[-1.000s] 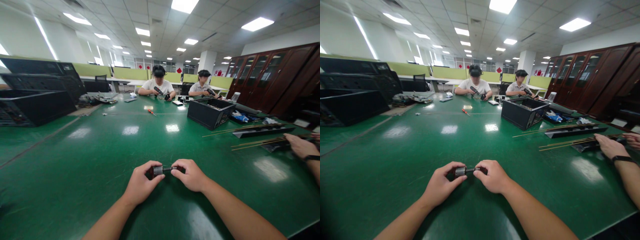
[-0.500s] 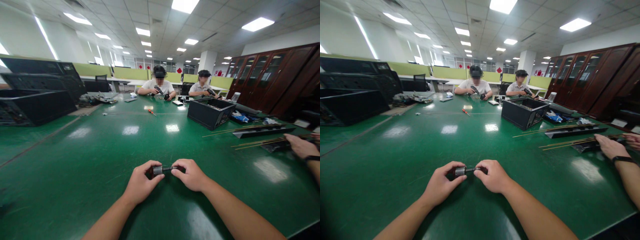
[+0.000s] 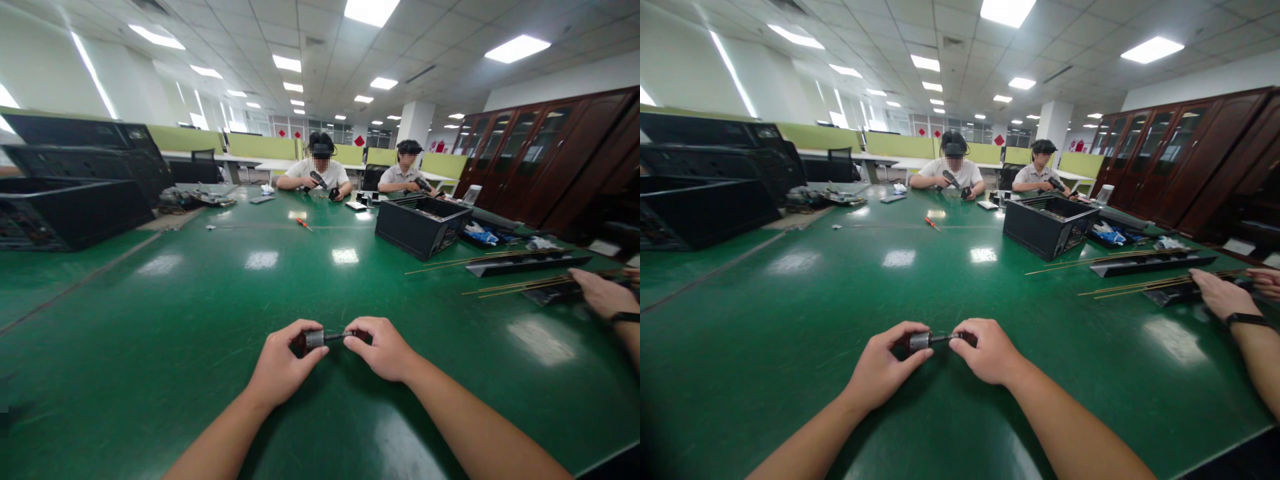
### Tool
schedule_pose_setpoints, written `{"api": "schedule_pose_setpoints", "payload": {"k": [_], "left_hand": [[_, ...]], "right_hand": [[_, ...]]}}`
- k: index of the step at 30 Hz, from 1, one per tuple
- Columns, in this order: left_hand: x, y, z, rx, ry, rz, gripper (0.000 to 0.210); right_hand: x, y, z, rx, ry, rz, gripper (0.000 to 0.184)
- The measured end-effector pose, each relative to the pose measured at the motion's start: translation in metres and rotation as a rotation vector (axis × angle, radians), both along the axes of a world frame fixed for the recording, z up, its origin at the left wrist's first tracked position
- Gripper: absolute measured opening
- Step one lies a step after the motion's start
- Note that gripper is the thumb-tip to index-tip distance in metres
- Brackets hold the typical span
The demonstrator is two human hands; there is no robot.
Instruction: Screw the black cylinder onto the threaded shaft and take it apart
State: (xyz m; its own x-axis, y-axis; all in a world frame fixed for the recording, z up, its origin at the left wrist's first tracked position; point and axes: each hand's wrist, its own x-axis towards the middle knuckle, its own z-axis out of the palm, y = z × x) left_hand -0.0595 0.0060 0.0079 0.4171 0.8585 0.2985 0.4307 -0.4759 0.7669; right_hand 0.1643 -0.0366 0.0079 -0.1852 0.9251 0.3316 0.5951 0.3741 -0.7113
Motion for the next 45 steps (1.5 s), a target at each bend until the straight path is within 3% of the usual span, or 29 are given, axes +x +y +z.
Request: {"api": "schedule_pose_setpoints", "payload": {"k": [45], "left_hand": [[-0.0026, -0.0002, 0.0026, 0.051, -0.005, 0.020, 0.027]], "right_hand": [[0.0026, -0.0003, 0.0031, -0.001, -0.012, -0.002, 0.011]]}}
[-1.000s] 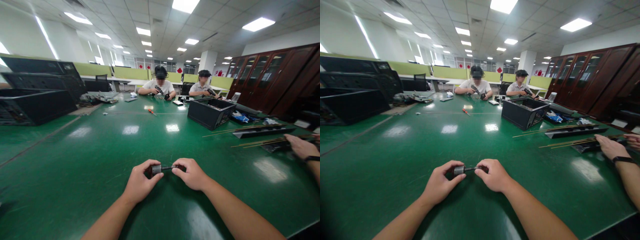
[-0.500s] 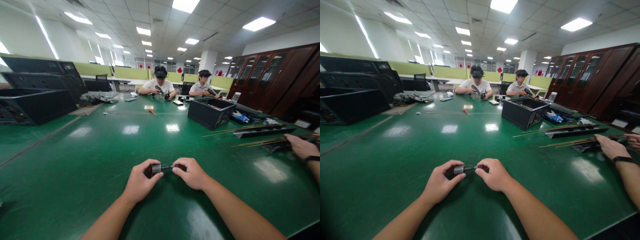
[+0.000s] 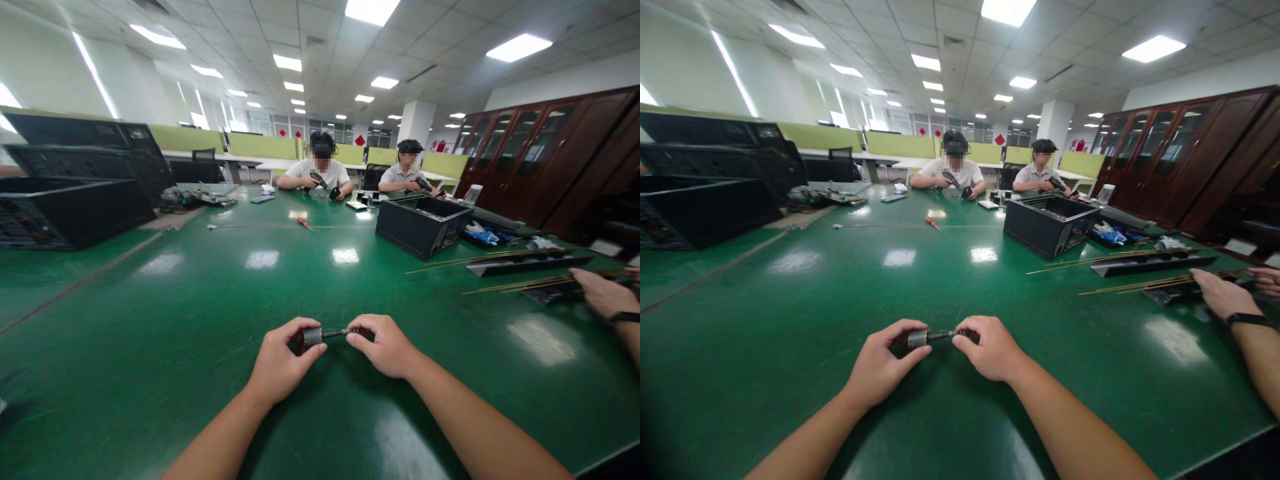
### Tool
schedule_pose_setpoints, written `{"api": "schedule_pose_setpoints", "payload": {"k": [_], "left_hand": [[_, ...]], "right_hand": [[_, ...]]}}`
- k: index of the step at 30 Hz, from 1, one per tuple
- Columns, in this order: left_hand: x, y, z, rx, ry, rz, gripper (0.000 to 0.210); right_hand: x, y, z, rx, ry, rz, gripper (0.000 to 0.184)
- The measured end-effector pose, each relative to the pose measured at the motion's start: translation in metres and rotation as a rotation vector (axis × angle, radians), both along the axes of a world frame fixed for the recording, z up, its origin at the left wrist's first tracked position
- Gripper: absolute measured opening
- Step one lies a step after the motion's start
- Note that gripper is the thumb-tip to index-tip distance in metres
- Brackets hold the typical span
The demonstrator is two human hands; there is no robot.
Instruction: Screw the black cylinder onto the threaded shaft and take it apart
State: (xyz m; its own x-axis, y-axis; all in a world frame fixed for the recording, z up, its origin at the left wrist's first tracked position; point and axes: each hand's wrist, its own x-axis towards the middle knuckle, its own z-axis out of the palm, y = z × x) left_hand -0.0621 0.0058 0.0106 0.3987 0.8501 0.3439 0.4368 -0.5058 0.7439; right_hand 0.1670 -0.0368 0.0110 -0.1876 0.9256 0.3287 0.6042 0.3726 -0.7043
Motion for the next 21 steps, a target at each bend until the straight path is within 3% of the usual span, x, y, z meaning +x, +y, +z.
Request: {"api": "schedule_pose_setpoints", "payload": {"k": [21], "left_hand": [[0.0001, -0.0003, 0.0003, 0.007, -0.012, 0.004, 0.026]], "right_hand": [[0.0011, -0.0001, 0.0018, -0.003, -0.001, -0.007, 0.011]]}}
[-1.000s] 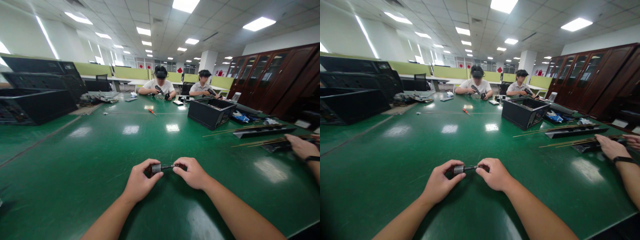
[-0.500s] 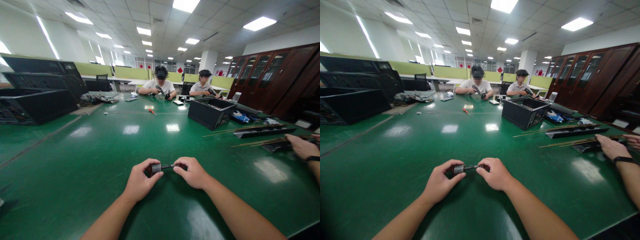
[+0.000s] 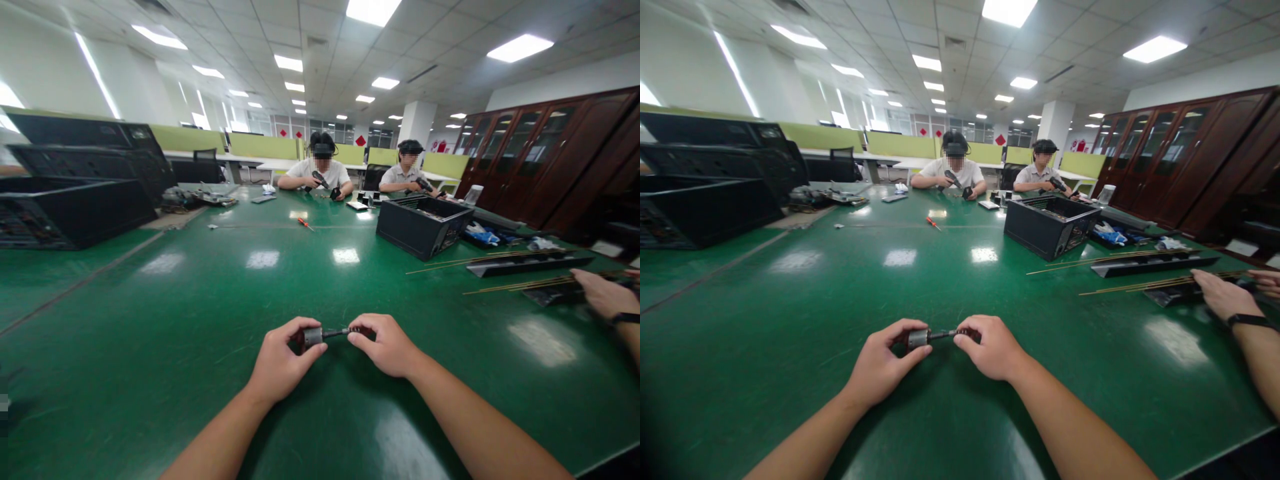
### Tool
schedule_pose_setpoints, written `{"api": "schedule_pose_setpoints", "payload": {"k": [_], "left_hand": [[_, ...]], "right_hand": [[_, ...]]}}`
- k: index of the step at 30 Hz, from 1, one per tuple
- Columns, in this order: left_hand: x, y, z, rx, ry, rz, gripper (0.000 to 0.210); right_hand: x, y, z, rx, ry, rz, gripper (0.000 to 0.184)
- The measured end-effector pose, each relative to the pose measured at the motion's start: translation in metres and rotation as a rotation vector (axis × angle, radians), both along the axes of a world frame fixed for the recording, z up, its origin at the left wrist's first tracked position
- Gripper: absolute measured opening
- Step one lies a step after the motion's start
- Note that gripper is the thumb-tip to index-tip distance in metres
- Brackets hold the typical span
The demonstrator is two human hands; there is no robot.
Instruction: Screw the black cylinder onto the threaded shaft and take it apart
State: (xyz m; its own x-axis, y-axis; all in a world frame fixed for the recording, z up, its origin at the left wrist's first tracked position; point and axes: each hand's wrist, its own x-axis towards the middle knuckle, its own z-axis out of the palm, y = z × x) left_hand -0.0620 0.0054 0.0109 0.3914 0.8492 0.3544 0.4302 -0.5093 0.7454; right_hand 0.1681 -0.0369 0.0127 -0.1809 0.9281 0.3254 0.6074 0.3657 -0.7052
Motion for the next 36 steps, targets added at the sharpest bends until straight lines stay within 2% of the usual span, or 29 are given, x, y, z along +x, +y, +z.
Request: {"api": "schedule_pose_setpoints", "payload": {"k": [9, 13, 18, 22, 26, 31, 34, 36], "left_hand": [[-0.001, 0.001, 0.001, 0.000, -0.003, 0.009, 0.026], [-0.001, 0.002, 0.001, -0.024, -0.041, 0.023, 0.026], [0.002, 0.006, -0.001, -0.103, -0.151, 0.039, 0.031], [0.001, 0.011, -0.006, -0.141, -0.208, 0.077, 0.051], [-0.008, 0.010, -0.003, -0.118, -0.180, 0.157, 0.049], [-0.047, -0.003, 0.022, -0.099, -0.003, 0.324, 0.053], [-0.093, -0.014, 0.035, -0.057, 0.123, 0.433, 0.054], [-0.132, -0.023, 0.034, 0.004, 0.182, 0.524, 0.056]], "right_hand": [[0.008, 0.001, 0.004, 0.030, -0.018, -0.023, 0.012], [0.021, 0.006, 0.005, 0.061, 0.029, -0.108, 0.015], [0.029, 0.015, -0.006, -0.026, 0.141, -0.138, 0.024], [0.032, 0.022, -0.015, -0.082, 0.277, -0.150, 0.039], [0.040, 0.027, -0.019, -0.090, 0.334, -0.206, 0.049], [0.046, 0.029, -0.025, -0.095, 0.376, -0.281, 0.055], [0.046, 0.030, -0.029, -0.093, 0.381, -0.297, 0.056], [0.046, 0.030, -0.031, -0.092, 0.384, -0.291, 0.055]]}}
